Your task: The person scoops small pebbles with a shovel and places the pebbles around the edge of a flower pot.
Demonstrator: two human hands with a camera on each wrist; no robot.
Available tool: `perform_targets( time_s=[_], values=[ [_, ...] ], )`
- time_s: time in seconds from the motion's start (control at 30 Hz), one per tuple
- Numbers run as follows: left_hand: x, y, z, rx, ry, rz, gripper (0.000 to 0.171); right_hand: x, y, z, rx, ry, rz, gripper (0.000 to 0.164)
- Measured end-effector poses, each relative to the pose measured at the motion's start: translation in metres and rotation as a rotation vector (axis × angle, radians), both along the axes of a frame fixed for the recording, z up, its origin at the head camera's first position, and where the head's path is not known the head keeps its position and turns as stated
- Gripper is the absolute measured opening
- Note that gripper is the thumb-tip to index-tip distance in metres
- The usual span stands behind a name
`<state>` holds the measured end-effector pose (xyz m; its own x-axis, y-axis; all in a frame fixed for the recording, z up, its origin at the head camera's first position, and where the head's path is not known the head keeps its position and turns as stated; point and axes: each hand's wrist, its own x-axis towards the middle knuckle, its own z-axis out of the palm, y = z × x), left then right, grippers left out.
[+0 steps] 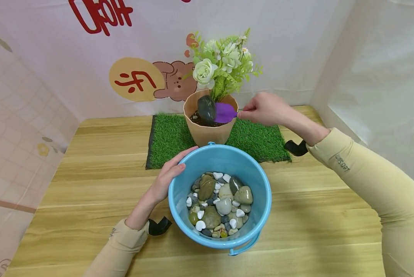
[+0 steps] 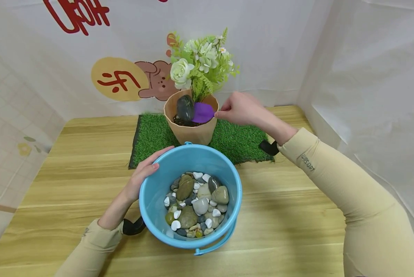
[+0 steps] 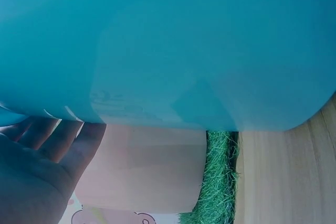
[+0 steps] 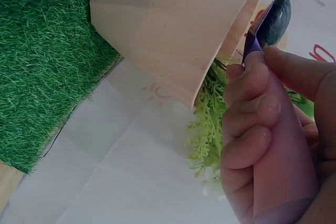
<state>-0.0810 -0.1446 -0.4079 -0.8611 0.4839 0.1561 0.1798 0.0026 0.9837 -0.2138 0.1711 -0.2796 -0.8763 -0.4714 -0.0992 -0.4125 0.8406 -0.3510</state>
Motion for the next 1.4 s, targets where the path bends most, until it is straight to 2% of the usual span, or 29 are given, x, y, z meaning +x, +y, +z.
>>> perform_targets(
  time_s=[0.2,0.53,0.7,0.97,1.2,1.4],
  values=[
    [0.002,0.000,0.000,-0.016,0.001,0.016,0.062,-0.012,-0.008,-0.005,0.013,-0.020,0.015,0.038],
    [0.003,0.001,0.000,-0.020,-0.006,0.021,0.062,-0.023,-0.024,-0.004,0.053,-0.092,0.012,0.052],
    [0.004,0.001,0.001,-0.018,-0.007,0.024,0.062,-0.029,-0.036,0.002,0.084,-0.135,-0.028,0.054],
    [0.003,0.002,0.001,-0.016,-0.008,0.017,0.062,-0.033,-0.053,0.006,0.224,-0.079,-0.024,0.046],
    [0.003,0.001,0.001,-0.020,-0.003,0.016,0.062,-0.032,-0.058,0.006,0.217,-0.106,-0.037,0.045],
    [0.003,0.001,0.001,-0.014,-0.009,0.014,0.062,-0.031,-0.063,0.004,0.196,-0.132,-0.050,0.051]
  ],
)
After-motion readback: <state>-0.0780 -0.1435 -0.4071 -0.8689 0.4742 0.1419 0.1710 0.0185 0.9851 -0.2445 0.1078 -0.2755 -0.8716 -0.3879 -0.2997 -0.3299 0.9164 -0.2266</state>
